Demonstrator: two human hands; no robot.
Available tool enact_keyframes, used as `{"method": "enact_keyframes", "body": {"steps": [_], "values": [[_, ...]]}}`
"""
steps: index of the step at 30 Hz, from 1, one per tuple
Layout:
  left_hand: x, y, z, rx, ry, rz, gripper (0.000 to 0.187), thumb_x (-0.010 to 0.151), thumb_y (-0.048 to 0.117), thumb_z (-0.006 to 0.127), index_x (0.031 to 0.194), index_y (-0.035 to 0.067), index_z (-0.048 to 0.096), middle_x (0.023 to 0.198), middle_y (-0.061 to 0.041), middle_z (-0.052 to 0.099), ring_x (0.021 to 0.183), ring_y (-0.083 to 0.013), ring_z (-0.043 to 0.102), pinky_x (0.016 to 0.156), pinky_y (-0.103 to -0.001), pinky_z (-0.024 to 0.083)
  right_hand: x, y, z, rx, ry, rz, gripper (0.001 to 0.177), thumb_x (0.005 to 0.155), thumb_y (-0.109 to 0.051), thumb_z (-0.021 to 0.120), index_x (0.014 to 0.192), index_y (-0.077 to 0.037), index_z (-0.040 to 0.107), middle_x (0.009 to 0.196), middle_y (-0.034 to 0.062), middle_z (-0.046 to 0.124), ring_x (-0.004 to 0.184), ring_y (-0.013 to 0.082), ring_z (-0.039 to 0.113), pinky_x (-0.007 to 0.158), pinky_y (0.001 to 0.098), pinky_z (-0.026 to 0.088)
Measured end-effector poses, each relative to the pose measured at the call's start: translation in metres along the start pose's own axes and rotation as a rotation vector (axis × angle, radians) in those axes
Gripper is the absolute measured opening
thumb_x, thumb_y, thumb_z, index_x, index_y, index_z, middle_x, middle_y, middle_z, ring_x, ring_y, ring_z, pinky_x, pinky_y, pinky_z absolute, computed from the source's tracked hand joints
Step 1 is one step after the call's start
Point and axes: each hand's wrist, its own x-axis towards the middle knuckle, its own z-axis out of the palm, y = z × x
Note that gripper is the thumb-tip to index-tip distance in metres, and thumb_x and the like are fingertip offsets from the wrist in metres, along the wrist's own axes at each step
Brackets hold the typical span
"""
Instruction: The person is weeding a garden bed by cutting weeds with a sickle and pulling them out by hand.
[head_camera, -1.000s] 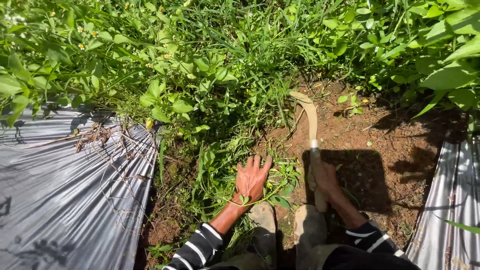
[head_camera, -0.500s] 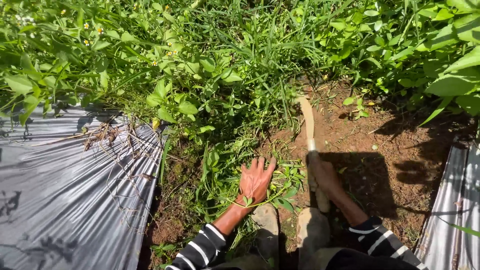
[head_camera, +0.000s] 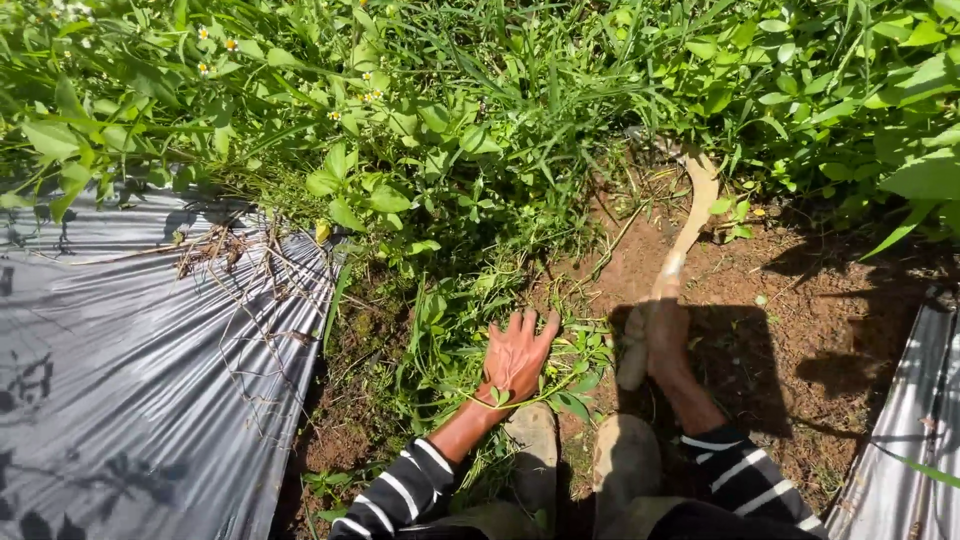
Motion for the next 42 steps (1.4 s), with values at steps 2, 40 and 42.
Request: {"method": "enact_keyframes", "body": {"steps": [2,40,42], "values": [[0.003,-0.002,0.014,-0.037,-0.054,0.018,0.067,0.078,0.018,0.082,0.137,0.023,0.051,0.112,-0.014,0.064,0.099,-0.0268,0.062,0.078,-0.055,0.055,-0.002,-0.008,0.0,-0.105,-0.097,-0.062,0.035,0.09,-0.032,0.057,0.067,-0.006,0.054,0.05,0.011,0.046,0.037,0.0229,0.047,0.033,0.0377,0.04],[-0.008,-0.001,0.02,-0.342,0.063,-0.253,0.041,0.084,0.025,0.075,0.118,0.022,0.052,0.105,-0.011,0.056,0.096,-0.0322,0.056,0.1,-0.074,0.038,-0.058,-0.012,0.031,-0.472,-0.167,0.035,0.072,0.104,-0.067,0.043,0.07,-0.005,0.057,0.05,0.014,0.05,0.036,0.0245,0.049,0.036,0.0437,0.048],[-0.008,-0.006,0.011,-0.386,0.121,-0.298,0.042,0.083,0.02,0.078,0.116,0.021,0.051,0.097,-0.01,0.055,0.087,-0.0314,0.057,0.098,-0.075,0.04,0.035,0.044,-0.016,-0.549,-0.153,0.087,0.07,0.101,-0.065,0.05,0.07,-0.003,0.059,0.05,0.018,0.052,0.035,0.0294,0.052,0.036,0.049,0.05]]}}
